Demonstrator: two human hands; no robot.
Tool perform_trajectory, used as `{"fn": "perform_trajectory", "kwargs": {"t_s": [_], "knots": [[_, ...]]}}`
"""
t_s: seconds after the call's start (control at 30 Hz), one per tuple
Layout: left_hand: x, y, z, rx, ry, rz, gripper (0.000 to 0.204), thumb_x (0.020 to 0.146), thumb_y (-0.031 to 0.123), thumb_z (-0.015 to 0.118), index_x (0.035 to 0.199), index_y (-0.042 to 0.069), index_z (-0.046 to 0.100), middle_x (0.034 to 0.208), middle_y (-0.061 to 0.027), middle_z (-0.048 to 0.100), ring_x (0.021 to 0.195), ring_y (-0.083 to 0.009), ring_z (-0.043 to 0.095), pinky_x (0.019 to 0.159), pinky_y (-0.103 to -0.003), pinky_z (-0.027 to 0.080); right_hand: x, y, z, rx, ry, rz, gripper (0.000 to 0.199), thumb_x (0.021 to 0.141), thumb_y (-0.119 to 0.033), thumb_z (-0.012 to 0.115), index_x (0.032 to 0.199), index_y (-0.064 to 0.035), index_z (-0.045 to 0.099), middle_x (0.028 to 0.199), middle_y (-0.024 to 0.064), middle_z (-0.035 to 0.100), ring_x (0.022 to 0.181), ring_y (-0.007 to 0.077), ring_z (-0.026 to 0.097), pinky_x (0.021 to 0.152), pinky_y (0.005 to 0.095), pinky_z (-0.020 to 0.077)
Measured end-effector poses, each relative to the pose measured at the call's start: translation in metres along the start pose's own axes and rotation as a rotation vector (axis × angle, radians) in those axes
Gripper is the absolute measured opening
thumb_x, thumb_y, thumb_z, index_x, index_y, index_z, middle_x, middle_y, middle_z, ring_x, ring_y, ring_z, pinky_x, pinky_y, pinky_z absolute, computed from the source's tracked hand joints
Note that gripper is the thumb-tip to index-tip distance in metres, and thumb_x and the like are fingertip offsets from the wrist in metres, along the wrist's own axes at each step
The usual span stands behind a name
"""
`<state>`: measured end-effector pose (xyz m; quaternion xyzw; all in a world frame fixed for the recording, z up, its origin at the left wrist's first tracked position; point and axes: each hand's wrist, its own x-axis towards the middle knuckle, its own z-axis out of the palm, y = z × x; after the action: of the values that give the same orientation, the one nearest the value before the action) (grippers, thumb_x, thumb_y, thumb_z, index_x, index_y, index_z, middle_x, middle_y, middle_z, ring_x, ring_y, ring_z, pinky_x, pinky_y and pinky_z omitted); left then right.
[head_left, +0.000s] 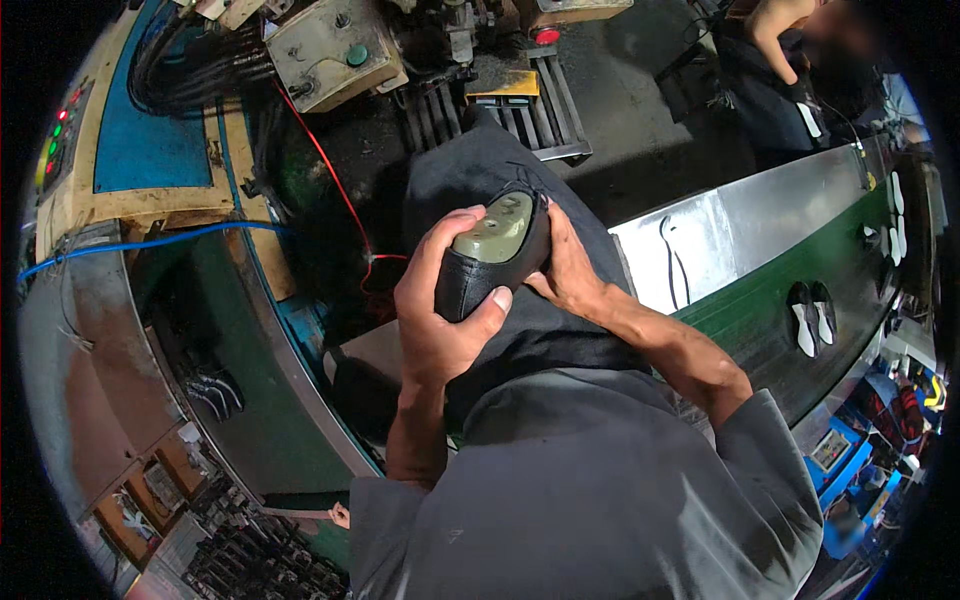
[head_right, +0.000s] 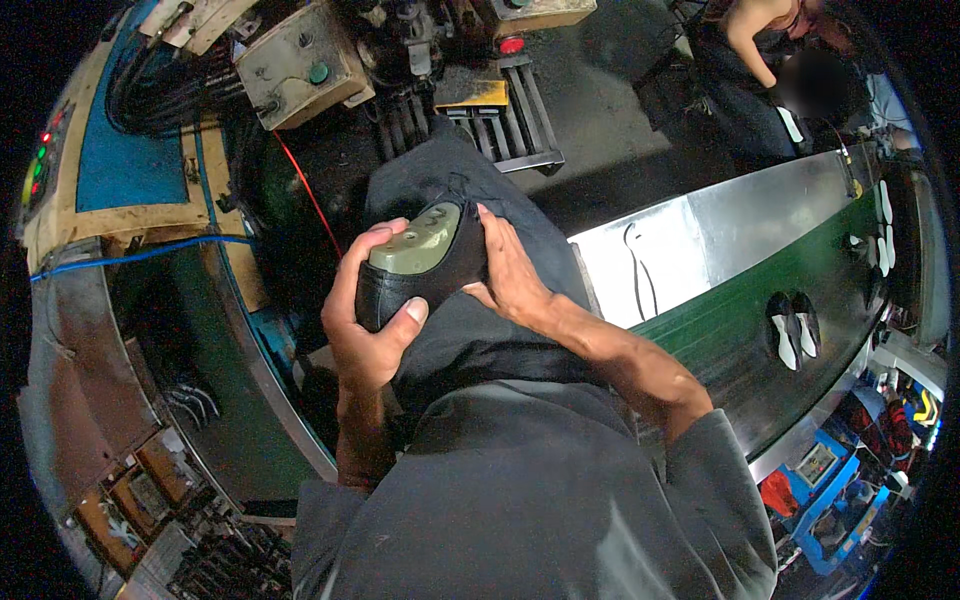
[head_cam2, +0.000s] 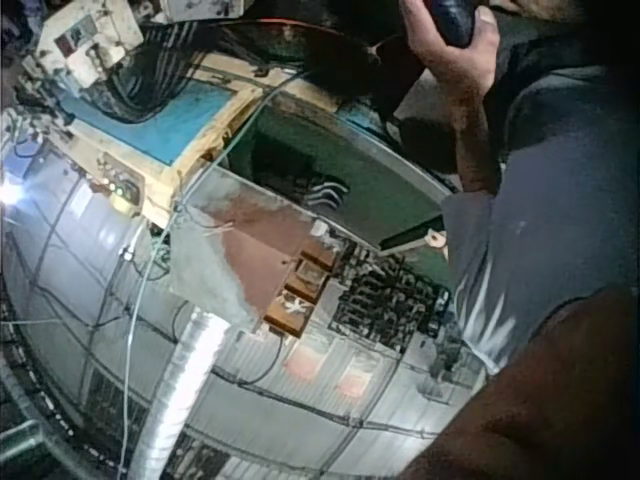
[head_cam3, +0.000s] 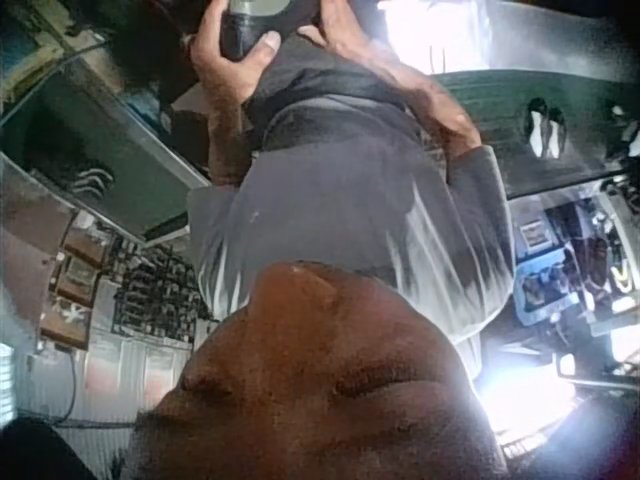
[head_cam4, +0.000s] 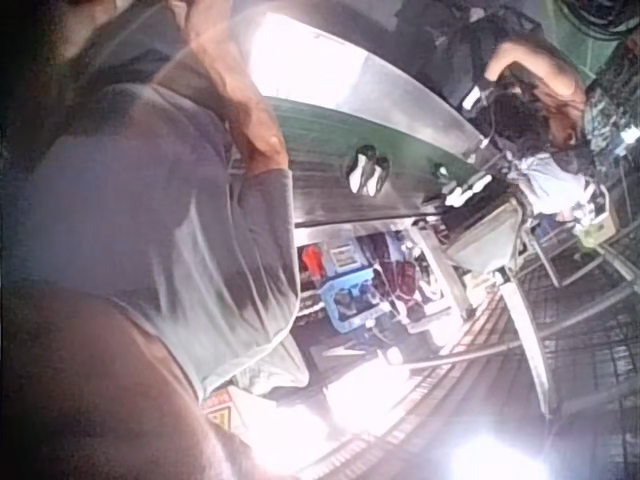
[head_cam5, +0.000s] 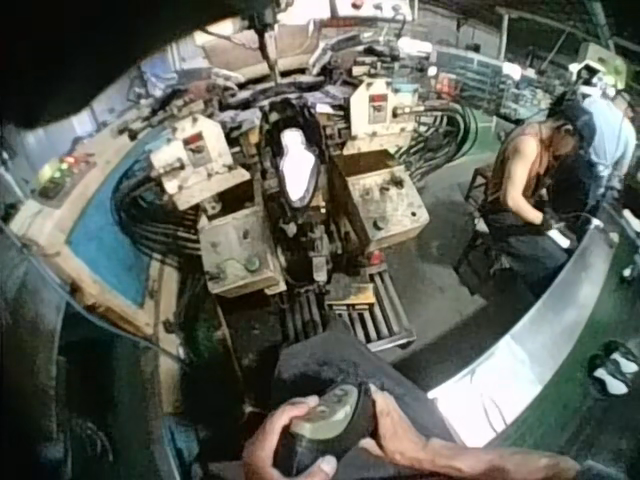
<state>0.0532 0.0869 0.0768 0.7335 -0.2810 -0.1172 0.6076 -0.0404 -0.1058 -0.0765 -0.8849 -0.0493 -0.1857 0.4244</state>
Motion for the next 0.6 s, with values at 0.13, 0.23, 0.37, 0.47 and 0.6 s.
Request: {"fn": "perform_trajectory", "kwargs": {"t_s": [0.13, 0.23, 0.37, 0.47, 0.6], "knots": [[0.003, 0.0, 0.0, -0.067, 0.026, -0.039, 0.069, 0.075, -0.001, 0.076, 0.142, -0.001, 0.059, 0.141, -0.0176, 0.067, 0.132, -0.0299, 0.064, 0.118, -0.041, 0.045, 0.009, -0.006, -0.006, -0.057, 0.003, 0.013, 0.121, 0.078, -0.013, 0.094, 0.165, 0.0095, 0.012, 0.149, 0.0352, 0.047, 0.131, 0.055, 0.051, 0.117, 0.0565, 0.0414], [0.025, -0.013, -0.021, -0.137, 0.026, -0.169, 0.073, 0.082, 0.006, 0.073, 0.152, 0.002, 0.055, 0.145, -0.0148, 0.065, 0.136, -0.0277, 0.059, 0.121, -0.038, 0.039, 0.033, -0.016, -0.025, -0.063, -0.157, 0.092, 0.119, 0.085, -0.026, 0.091, 0.165, 0.0111, 0.012, 0.153, 0.0371, 0.045, 0.137, 0.0528, 0.05, 0.119, 0.054, 0.0402], [0.055, -0.069, -0.069, -0.521, 0.089, -0.36, 0.068, 0.098, 0.007, 0.069, 0.162, 0.01, 0.045, 0.143, -0.0125, 0.063, 0.13, -0.0255, 0.062, 0.116, -0.042, 0.046, 0.116, -0.043, -0.058, 0.29, -0.551, 0.492, 0.104, 0.093, -0.053, 0.081, 0.16, 0.0126, 0.037, 0.147, 0.0388, 0.055, 0.141, 0.0504, 0.054, 0.116, 0.0496, 0.046], [0.06, -0.128, -0.079, -0.649, 0.17, -0.554, 0.057, 0.104, 0.026, 0.074, 0.154, 0.01, 0.051, 0.129, -0.0106, 0.067, 0.12, -0.0257, 0.068, 0.104, -0.053, 0.057, 0.105, -0.048, -0.049, -0.015, -0.431, 0.006, 0.107, 0.088, -0.05, 0.085, 0.17, -0.0078, 0.031, 0.166, 0.0313, 0.036, 0.145, 0.0512, 0.047, 0.118, 0.0541, 0.0468], [0.049, -0.18, -0.083, -0.69, 0.173, -0.951, 0.055, 0.102, 0.041, 0.077, 0.145, 0.011, 0.057, 0.13, -0.0135, 0.07, 0.119, -0.035, 0.071, 0.103, -0.061, 0.057, 0.092, -0.06, -0.038, -0.413, -0.693, -0.189, 0.104, 0.074, -0.029, 0.095, 0.163, -0.0471, 0.043, 0.177, 0.0198, 0.02, 0.12, 0.049, 0.058, 0.098, 0.0534, 0.0621]]}}
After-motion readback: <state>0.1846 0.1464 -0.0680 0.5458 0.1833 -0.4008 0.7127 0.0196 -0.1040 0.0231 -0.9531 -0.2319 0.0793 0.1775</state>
